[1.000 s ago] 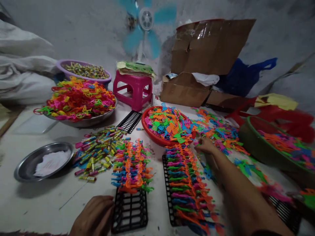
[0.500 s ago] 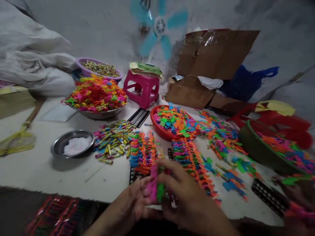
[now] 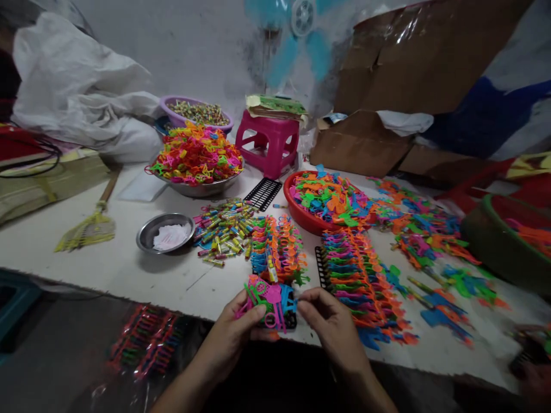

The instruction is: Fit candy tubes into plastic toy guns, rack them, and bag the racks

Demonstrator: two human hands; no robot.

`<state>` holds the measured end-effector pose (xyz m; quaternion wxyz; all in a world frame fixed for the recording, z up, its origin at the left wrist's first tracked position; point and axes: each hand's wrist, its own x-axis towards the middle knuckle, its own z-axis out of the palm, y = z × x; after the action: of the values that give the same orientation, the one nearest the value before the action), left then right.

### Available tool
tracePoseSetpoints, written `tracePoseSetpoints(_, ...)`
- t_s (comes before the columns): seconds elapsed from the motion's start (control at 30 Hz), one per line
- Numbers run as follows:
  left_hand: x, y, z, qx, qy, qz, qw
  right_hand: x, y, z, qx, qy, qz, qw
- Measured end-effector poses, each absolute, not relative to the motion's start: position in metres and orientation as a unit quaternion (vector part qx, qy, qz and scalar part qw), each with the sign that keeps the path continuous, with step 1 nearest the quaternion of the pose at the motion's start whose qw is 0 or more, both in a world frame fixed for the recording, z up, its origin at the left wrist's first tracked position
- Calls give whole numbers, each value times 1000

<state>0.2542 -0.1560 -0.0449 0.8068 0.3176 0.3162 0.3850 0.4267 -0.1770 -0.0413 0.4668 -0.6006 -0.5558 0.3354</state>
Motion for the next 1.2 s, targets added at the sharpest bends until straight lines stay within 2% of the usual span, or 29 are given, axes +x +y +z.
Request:
tracePoseSetpoints(0.07, 253, -157, -46, 334, 324, 386, 797, 430, -181, -48, -600, -547, 370, 451)
tracePoseSetpoints(0.1, 252, -158, -47, 343, 325, 380, 795, 432, -182, -51, -603, -551, 342, 466)
tracePoseSetpoints(0.2, 246, -160, -48, 366, 313, 332, 811, 437, -181, -53, -568, -646, 163, 483)
tracePoseSetpoints(0.3, 237, -160, -49, 368, 309, 257, 839, 440, -178, -52, -458, -784, 79, 412)
tracePoseSetpoints(0.4, 227, -159, -53, 360, 318, 221, 848, 443, -179, -59, -421, -802, 105, 411)
tracePoseSetpoints(0.53, 216, -155, -62, 376, 367, 273, 806, 448, -182, -90, -603, -598, 142, 509)
tracePoseSetpoints(0.63, 212, -149, -69, 435, 456, 375, 680, 446, -178, -115, -670, -485, 186, 531)
tracePoseSetpoints(0.77, 208, -139, -76, 519, 524, 428, 522, 440, -165, -128, -660, -483, 194, 541)
tracePoseSetpoints(0.97, 203, -133, -94, 552, 529, 382, 518, 442, -159, -130, -621, -515, 183, 563)
tracePoseSetpoints(1.1, 216, -137, -107, 628, 452, 325, 544, 442, -160, -141, -610, -533, 192, 554)
tracePoseSetpoints(1.2, 226, -137, -111, 712, 389, 292, 506, 445, -155, -146, -602, -563, 208, 526)
